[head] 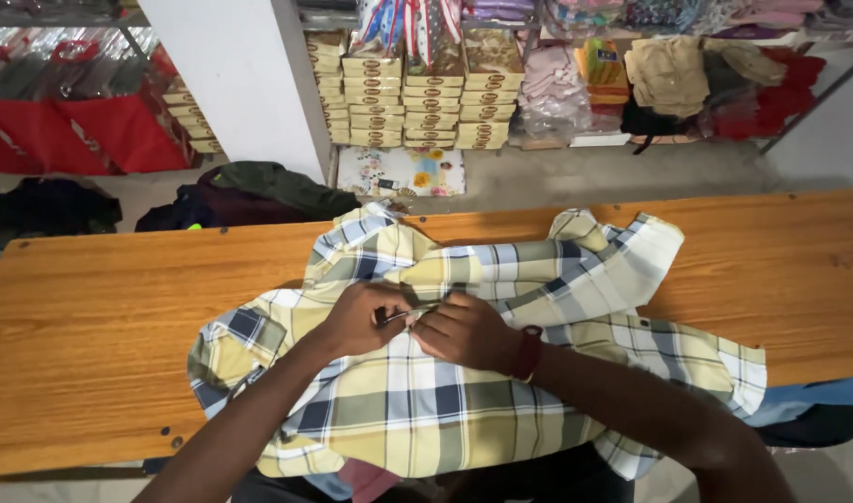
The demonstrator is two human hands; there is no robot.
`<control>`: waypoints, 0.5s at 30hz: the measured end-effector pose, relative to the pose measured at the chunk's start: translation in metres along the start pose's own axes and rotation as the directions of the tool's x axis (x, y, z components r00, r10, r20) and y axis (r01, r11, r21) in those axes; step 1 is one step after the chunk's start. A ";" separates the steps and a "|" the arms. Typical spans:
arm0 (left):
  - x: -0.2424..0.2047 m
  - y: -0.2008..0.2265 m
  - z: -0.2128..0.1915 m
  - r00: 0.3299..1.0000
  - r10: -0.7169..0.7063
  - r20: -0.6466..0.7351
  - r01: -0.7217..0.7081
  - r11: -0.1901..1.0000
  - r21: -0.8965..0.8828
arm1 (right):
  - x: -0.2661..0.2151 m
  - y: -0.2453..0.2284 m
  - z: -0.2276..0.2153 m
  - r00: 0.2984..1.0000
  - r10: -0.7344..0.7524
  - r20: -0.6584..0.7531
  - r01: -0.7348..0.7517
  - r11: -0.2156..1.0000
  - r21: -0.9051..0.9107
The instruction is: The person unfolds a plaid shirt on a wooden surface and fastens the buttons by hand, starting from the collar and moving down the front.
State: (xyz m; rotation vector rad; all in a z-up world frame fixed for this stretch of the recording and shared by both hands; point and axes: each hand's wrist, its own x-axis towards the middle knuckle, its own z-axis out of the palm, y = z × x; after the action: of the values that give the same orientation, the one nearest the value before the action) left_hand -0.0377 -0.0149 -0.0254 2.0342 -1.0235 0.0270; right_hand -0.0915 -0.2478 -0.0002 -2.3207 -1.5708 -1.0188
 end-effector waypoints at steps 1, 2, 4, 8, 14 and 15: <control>-0.001 -0.007 0.003 0.998 -0.067 0.016 0.067 0.998 0.005 | 0.000 -0.001 -0.001 1.000 -0.017 -0.025 0.016 0.999 -0.034; -0.001 -0.009 0.004 0.998 -0.065 0.016 0.065 0.998 0.007 | 0.000 0.000 -0.002 0.999 -0.018 -0.027 0.017 0.999 -0.037; -0.003 -0.014 0.005 0.993 -0.100 0.066 0.101 0.995 -0.020 | -0.001 0.000 -0.002 0.999 -0.042 0.022 0.044 0.994 -0.100; -0.004 -0.021 0.008 0.980 -0.160 0.122 0.172 0.981 -0.089 | 0.002 -0.002 -0.009 0.998 -0.068 0.017 0.070 0.991 -0.116; -0.002 -0.019 0.005 0.973 -0.175 0.153 0.202 0.962 -0.183 | 0.001 -0.004 -0.007 0.993 -0.088 0.078 0.100 0.982 -0.159; -0.002 -0.019 0.006 0.972 -0.179 0.152 0.205 0.964 -0.172 | 0.002 -0.004 -0.007 0.995 -0.075 0.067 0.085 0.984 -0.155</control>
State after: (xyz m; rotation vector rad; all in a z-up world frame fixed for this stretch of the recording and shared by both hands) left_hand -0.0278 -0.0117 -0.0426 1.9732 -0.8700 -0.3026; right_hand -0.0978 -0.2482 0.0052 -2.4315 -1.6754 -1.1398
